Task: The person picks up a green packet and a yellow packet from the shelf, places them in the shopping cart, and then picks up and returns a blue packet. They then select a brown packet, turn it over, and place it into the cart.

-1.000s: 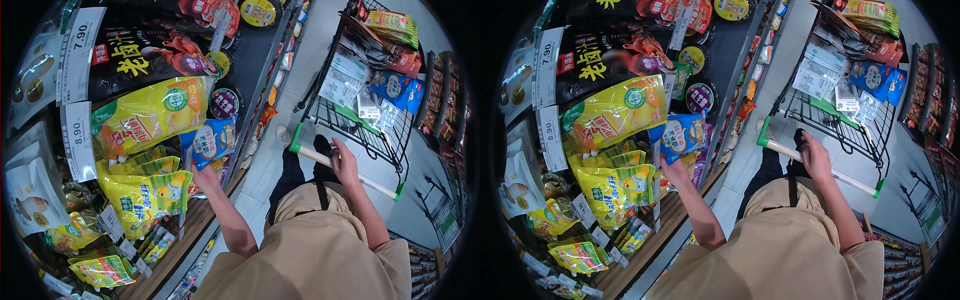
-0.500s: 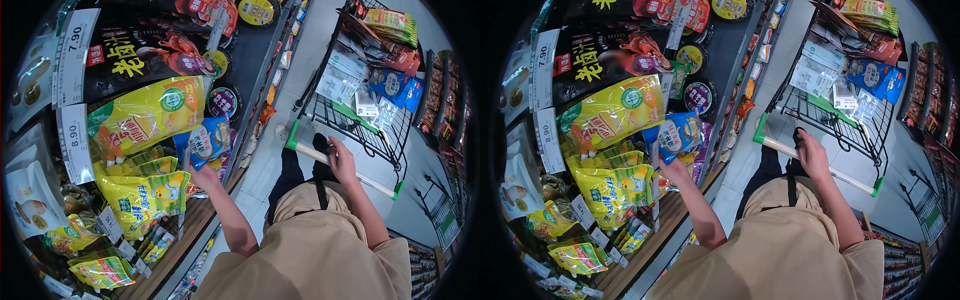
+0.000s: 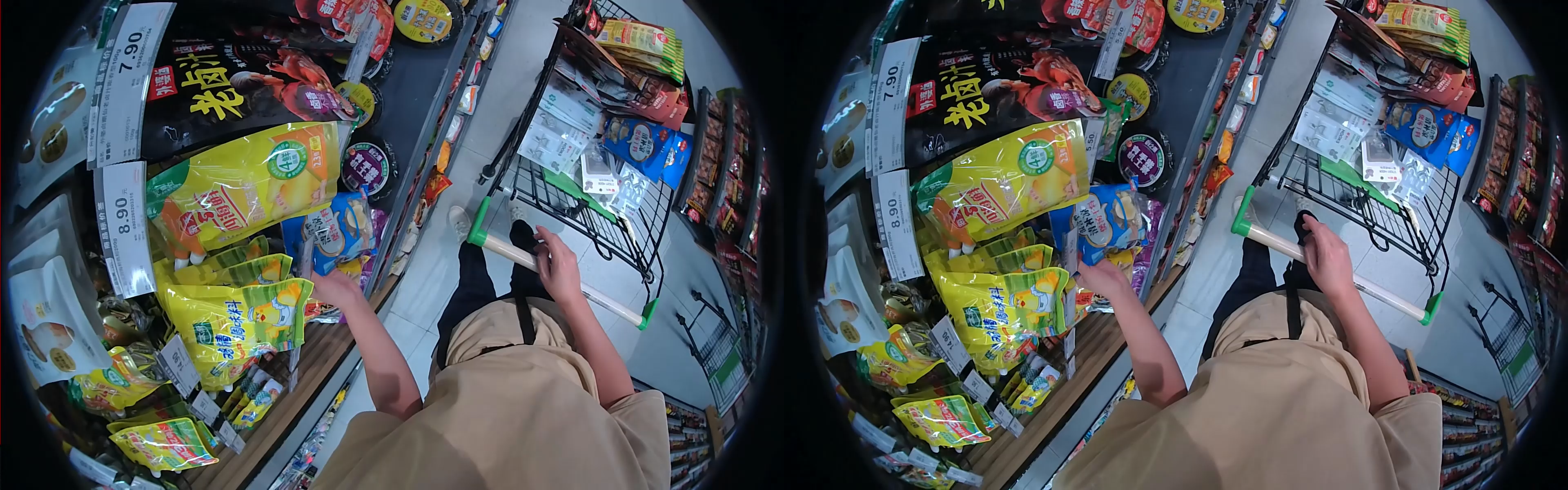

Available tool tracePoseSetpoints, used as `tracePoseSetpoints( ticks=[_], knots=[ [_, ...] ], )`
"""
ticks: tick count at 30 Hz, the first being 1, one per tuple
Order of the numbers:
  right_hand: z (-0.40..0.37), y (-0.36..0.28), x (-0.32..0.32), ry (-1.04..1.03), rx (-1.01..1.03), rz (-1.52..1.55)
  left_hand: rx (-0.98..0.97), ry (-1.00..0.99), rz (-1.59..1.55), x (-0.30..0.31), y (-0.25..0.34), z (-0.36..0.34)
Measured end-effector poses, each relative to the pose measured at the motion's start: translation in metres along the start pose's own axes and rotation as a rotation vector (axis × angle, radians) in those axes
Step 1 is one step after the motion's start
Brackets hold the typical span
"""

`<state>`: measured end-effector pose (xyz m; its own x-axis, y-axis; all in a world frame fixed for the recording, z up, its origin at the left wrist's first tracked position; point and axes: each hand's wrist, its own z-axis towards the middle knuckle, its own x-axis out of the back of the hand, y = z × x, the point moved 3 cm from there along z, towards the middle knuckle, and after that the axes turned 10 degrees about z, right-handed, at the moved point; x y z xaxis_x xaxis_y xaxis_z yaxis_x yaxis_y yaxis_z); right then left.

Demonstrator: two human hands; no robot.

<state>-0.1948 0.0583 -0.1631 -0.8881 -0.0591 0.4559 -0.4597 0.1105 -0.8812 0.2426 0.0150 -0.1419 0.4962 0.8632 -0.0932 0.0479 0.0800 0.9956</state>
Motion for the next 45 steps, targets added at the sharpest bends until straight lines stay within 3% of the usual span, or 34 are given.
tracePoseSetpoints(
  ticks=[3, 7, 9, 13, 15, 16, 19, 21, 25, 27, 28, 31, 45],
  knots=[
    [0.000, -0.001, 0.001, 0.009, 0.008, 0.005, 0.074, 0.056, 0.050, 0.014, -0.017, 0.010],
    [-0.001, 0.002, 0.000, 0.025, -0.002, 0.012, 0.218, -0.006, 0.108, -0.011, -0.003, -0.019],
    [-0.001, 0.001, 0.000, 0.029, -0.003, 0.016, 0.269, -0.111, 0.004, -0.011, -0.013, -0.020],
    [0.000, -0.002, 0.001, 0.029, 0.011, 0.018, 0.402, -0.104, -0.064, -0.022, -0.020, -0.025],
    [0.000, -0.003, 0.002, 0.035, 0.019, 0.020, 0.589, 0.030, -0.228, -0.022, -0.029, -0.023],
    [0.001, -0.004, 0.002, 0.035, 0.017, 0.027, 0.589, 0.029, -0.227, -0.022, -0.030, -0.019],
    [0.001, -0.005, 0.004, 0.032, 0.013, 0.039, 0.709, -0.003, -0.332, -0.024, -0.028, -0.009],
    [0.001, -0.005, 0.004, 0.031, 0.009, 0.042, 0.767, -0.152, -0.477, -0.032, -0.023, -0.005],
    [0.000, 0.000, 0.002, 0.024, -0.009, 0.031, 0.738, -0.194, -0.402, -0.048, -0.016, 0.019],
    [0.000, 0.000, 0.002, 0.027, -0.012, 0.035, 0.831, 0.078, -0.384, -0.045, -0.029, 0.036],
    [-0.001, 0.000, 0.003, 0.024, -0.011, 0.037, 0.830, 0.077, -0.384, -0.044, -0.034, 0.044],
    [-0.001, 0.001, 0.003, 0.015, -0.017, 0.041, 0.692, -0.090, -0.023, -0.040, -0.048, 0.066],
    [-0.002, 0.006, 0.003, 0.020, 0.027, 0.043, 0.576, -0.243, -0.135, -0.025, -0.076, 0.128]
  ],
)
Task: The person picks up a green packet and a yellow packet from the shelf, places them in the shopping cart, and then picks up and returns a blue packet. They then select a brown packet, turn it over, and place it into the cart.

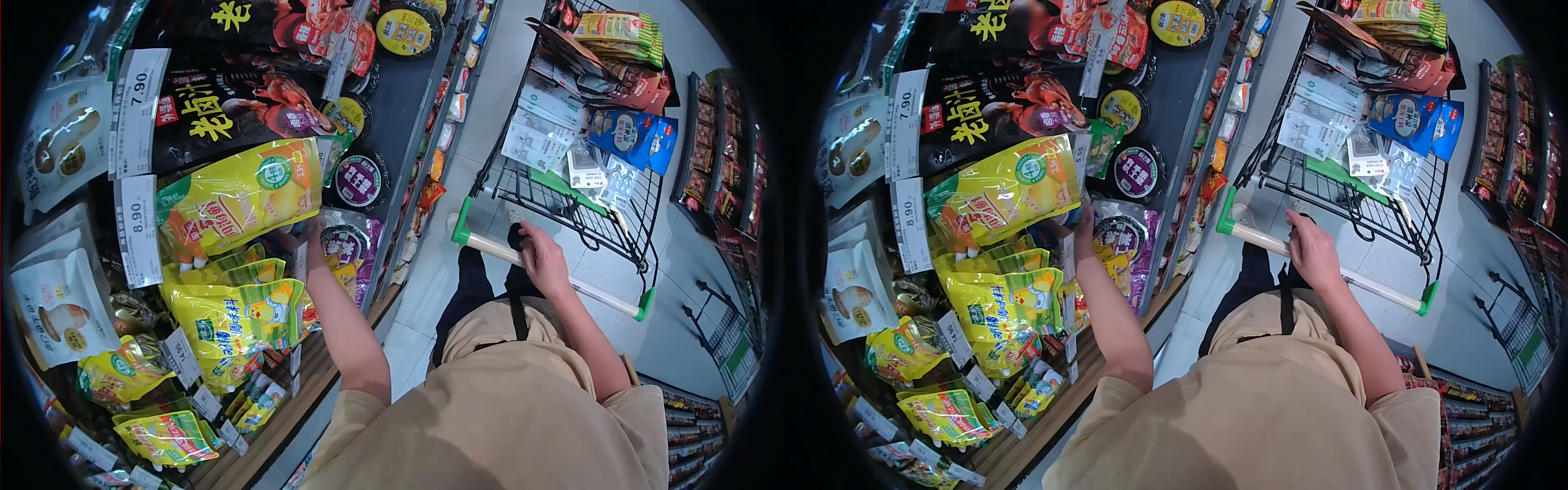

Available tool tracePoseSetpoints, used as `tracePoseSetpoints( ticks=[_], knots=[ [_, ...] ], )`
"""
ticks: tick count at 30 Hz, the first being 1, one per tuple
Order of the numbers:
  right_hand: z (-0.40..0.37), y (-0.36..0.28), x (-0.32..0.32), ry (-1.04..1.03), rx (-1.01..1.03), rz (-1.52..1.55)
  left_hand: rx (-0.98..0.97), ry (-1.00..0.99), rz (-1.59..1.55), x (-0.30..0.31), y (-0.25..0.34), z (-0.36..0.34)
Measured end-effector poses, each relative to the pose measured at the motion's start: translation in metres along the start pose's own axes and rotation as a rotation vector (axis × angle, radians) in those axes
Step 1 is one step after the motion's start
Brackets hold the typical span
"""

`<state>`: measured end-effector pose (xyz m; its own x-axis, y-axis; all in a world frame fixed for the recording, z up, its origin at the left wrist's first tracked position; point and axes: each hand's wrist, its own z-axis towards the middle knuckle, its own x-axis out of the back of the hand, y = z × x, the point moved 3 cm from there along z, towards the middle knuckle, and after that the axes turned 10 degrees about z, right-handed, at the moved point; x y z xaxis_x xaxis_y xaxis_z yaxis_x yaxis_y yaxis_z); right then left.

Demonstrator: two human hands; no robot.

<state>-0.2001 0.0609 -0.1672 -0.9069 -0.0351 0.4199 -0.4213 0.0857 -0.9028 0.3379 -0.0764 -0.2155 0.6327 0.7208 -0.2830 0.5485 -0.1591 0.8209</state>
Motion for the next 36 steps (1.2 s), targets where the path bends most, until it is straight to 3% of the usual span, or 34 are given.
tracePoseSetpoints(
  ticks=[8, 10, 12, 14, 16, 18, 20, 21, 22, 24, 26, 28, 29, 30, 34, 36],
  knots=[
    [0.000, -0.002, 0.001, 0.002, -0.012, 0.013, -0.003, -0.017, -0.003, 0.016, -0.007, 0.015],
    [0.001, -0.004, 0.000, 0.008, 0.007, 0.012, 0.003, -0.031, -0.014, 0.044, -0.011, 0.038],
    [-0.001, -0.001, 0.000, 0.012, 0.019, 0.004, 0.197, -0.518, -0.636, 0.077, -0.029, 0.062],
    [-0.001, 0.000, 0.001, 0.026, 0.041, 0.015, 0.358, -0.499, -0.772, 0.032, -0.018, 0.010],
    [-0.002, -0.002, 0.002, 0.038, 0.047, 0.011, 0.442, -0.525, -0.716, 0.056, -0.023, 0.032],
    [-0.002, -0.004, 0.004, 0.025, 0.044, -0.024, 0.214, -0.469, -0.550, 0.050, -0.023, 0.033],
    [-0.001, -0.007, 0.007, 0.024, 0.046, -0.023, 0.095, -0.142, -0.414, 0.036, -0.021, 0.028],
    [-0.001, -0.008, 0.008, 0.024, 0.041, -0.023, 0.050, -0.092, -0.362, 0.030, -0.022, 0.031],
    [-0.001, -0.008, 0.009, 0.023, 0.039, -0.021, 0.054, -0.104, -0.364, 0.025, -0.027, 0.032],
    [-0.001, -0.005, 0.009, 0.032, 0.038, -0.016, 0.022, 0.151, -0.265, 0.022, -0.034, 0.029],
    [-0.002, -0.002, 0.009, 0.035, 0.025, 0.057, 0.047, 0.107, -0.335, 0.010, -0.043, 0.022],
    [0.001, -0.007, 0.018, 0.068, 0.005, 0.104, 0.071, 0.397, -0.103, -0.015, -0.049, -0.021],
    [0.003, -0.005, 0.024, 0.143, -0.074, 0.252, 0.033, 0.270, -0.088, -0.006, -0.058, -0.013],
    [0.004, -0.004, 0.029, 0.215, -0.152, 0.403, 0.028, 0.262, -0.092, -0.013, -0.060, -0.023],
    [0.026, 0.016, 0.089, 0.539, -0.162, 0.369, 0.050, 0.183, 0.030, -0.053, -0.087, -0.100],
    [0.038, 0.058, 0.121, 0.720, -0.197, 0.311, 0.052, 0.159, 0.094, -0.069, -0.101, -0.137]
  ],
)
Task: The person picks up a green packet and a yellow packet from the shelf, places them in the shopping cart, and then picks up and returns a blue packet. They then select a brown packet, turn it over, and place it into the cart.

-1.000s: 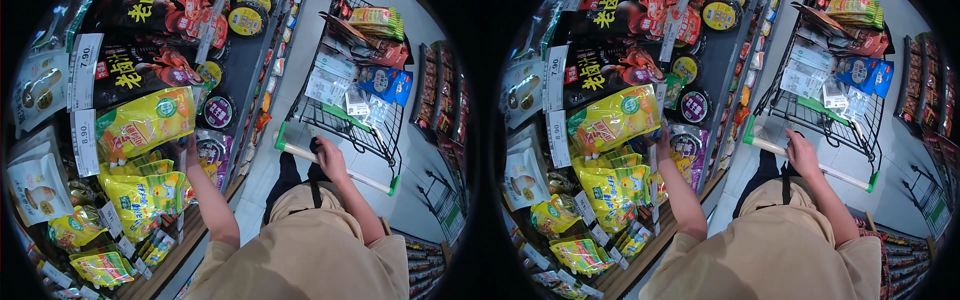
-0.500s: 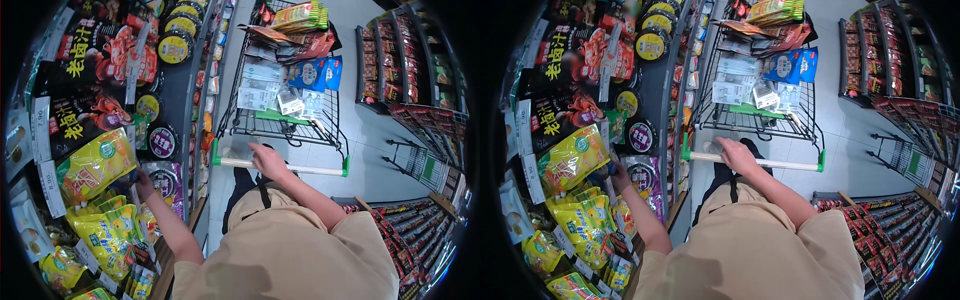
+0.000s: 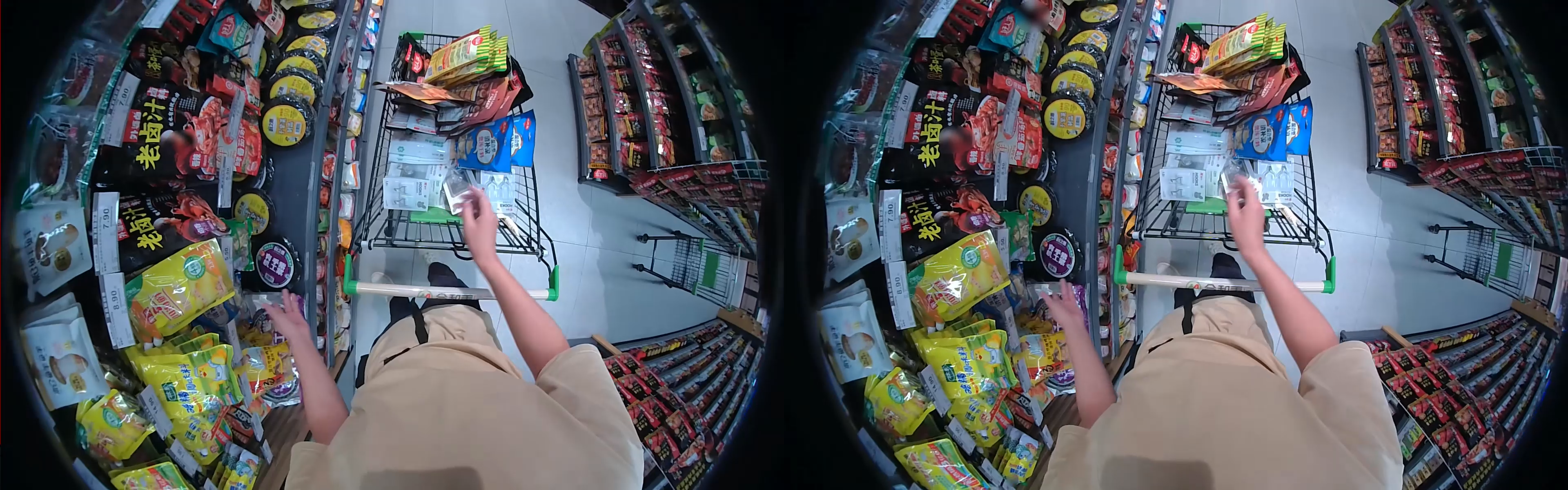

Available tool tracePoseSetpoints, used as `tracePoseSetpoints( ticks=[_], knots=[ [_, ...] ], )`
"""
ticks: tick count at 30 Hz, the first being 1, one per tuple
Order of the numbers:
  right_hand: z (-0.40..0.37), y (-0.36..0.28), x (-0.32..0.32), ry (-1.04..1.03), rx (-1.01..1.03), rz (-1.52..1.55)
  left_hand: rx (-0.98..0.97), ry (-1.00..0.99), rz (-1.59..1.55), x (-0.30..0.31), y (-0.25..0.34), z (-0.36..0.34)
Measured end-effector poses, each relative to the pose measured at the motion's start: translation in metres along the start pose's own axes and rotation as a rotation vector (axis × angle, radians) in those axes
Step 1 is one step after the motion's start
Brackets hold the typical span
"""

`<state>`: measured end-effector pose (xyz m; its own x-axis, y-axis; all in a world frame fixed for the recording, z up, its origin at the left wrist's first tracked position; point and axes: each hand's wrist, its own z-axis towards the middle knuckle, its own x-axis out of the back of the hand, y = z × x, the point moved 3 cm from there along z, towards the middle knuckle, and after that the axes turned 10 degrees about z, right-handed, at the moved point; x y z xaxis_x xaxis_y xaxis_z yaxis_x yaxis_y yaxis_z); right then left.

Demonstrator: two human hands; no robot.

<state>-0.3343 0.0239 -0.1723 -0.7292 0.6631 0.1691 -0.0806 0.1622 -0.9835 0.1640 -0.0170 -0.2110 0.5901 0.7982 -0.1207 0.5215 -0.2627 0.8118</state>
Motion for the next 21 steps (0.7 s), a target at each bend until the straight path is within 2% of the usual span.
tracePoseSetpoints(
  ticks=[1, 2, 3, 5, 6, 8, 10, 12, 14, 15, 17, 18, 19, 21],
  knots=[
    [0.020, 0.002, 0.013, 0.096, 0.084, -0.132, -0.016, -0.142, 0.113, -0.006, -0.007, -0.021],
    [0.043, 0.031, 0.025, 0.199, 0.112, -0.165, -0.032, -0.282, 0.226, -0.011, -0.014, -0.039],
    [0.062, 0.038, 0.038, 0.220, -0.031, -0.211, -0.040, -0.287, 0.220, -0.009, -0.023, -0.047],
    [0.091, 0.064, 0.060, 0.327, -0.022, -0.390, -0.019, -0.461, 0.459, -0.006, -0.043, -0.061],
    [0.105, 0.082, 0.069, 0.376, -0.078, -0.444, -0.028, -0.461, 0.451, -0.006, -0.048, -0.071],
    [0.130, 0.116, 0.083, 0.289, -0.184, -0.492, 0.005, -0.491, 0.620, -0.004, -0.059, -0.088],
    [0.144, 0.125, 0.085, 0.193, -0.316, -0.417, 0.014, -0.498, 0.628, 0.004, -0.070, -0.089],
    [0.153, 0.130, 0.082, 0.199, -0.206, -0.522, 0.078, -0.589, 0.773, 0.011, -0.082, -0.094],
    [0.164, 0.154, 0.080, 0.113, -0.284, -0.511, 0.061, -0.584, 0.789, 0.013, -0.082, -0.100],
    [0.162, 0.150, 0.071, 0.145, -0.200, -0.509, 0.058, -0.591, 0.809, 0.013, -0.079, -0.102],
    [0.157, 0.148, 0.065, 0.070, -0.231, -0.513, 0.054, -0.576, 0.805, 0.014, -0.073, -0.105],
    [0.147, 0.132, 0.059, 0.013, -0.267, -0.520, 0.051, -0.568, 0.804, 0.016, -0.070, -0.104],
    [0.136, 0.112, 0.052, 0.048, -0.102, -0.519, 0.049, -0.564, 0.811, 0.017, -0.070, -0.102],
    [0.122, 0.086, 0.040, 0.043, -0.042, -0.475, 0.046, -0.560, 0.818, 0.016, -0.067, -0.100]
  ],
)
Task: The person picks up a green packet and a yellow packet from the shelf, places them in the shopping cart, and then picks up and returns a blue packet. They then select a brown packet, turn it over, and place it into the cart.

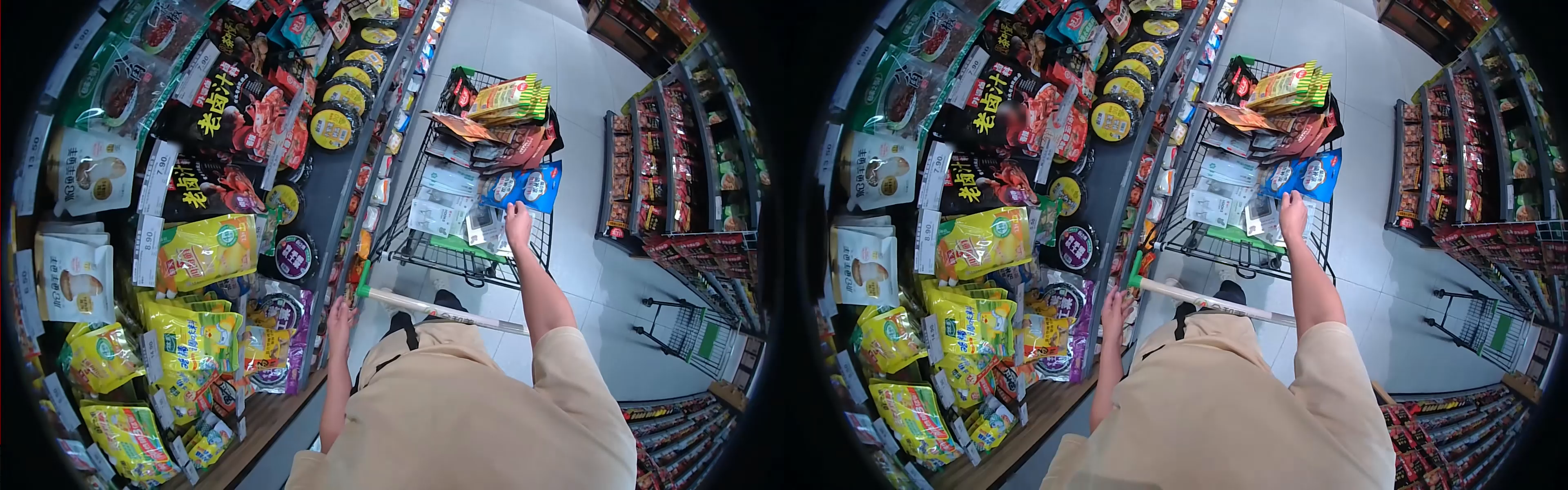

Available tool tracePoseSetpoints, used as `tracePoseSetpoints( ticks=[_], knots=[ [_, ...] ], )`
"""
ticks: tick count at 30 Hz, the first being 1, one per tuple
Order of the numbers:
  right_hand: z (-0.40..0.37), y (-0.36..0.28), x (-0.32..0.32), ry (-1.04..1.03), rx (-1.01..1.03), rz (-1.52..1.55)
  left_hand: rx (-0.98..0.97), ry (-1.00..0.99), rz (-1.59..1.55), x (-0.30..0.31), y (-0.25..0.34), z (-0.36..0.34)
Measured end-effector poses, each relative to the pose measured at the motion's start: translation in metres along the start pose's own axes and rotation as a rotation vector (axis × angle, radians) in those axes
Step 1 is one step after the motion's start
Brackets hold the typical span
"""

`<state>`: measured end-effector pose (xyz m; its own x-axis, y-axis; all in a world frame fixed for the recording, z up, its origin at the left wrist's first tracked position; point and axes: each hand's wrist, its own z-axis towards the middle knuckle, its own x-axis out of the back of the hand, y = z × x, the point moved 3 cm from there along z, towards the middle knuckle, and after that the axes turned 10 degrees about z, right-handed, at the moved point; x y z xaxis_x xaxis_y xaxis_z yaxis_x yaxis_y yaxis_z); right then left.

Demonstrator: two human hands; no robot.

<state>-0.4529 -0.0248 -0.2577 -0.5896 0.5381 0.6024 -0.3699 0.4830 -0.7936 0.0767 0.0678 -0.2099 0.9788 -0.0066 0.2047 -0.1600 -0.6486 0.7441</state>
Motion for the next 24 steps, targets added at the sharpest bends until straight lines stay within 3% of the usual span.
tracePoseSetpoints(
  ticks=[6, 12, 14, 15, 17, 19, 24],
  knots=[
    [-0.058, -0.086, 0.019, -0.030, 0.218, 0.241, -0.088, 0.018, -0.002, 0.001, 0.024, 0.007],
    [-0.125, -0.158, 0.037, -0.063, 0.350, 0.457, -0.276, -0.102, 0.043, -0.017, 0.084, 0.000],
    [-0.152, -0.198, 0.050, -0.101, 0.405, 0.494, -0.508, -0.215, 0.142, -0.033, 0.112, -0.012],
    [-0.165, -0.215, 0.053, -0.126, 0.431, 0.518, -0.515, -0.217, 0.145, -0.039, 0.124, -0.018],
    [-0.190, -0.244, 0.054, -0.189, 0.447, 0.573, -0.826, -0.227, 0.460, -0.053, 0.157, -0.037],
    [-0.213, -0.269, 0.052, -0.259, 0.465, 0.625, -0.984, -0.186, 0.572, -0.066, 0.202, -0.072],
    [-0.259, -0.315, 0.040, -0.582, 0.782, 0.678, -1.222, -0.025, 0.447, -0.062, 0.227, -0.088]
  ],
)
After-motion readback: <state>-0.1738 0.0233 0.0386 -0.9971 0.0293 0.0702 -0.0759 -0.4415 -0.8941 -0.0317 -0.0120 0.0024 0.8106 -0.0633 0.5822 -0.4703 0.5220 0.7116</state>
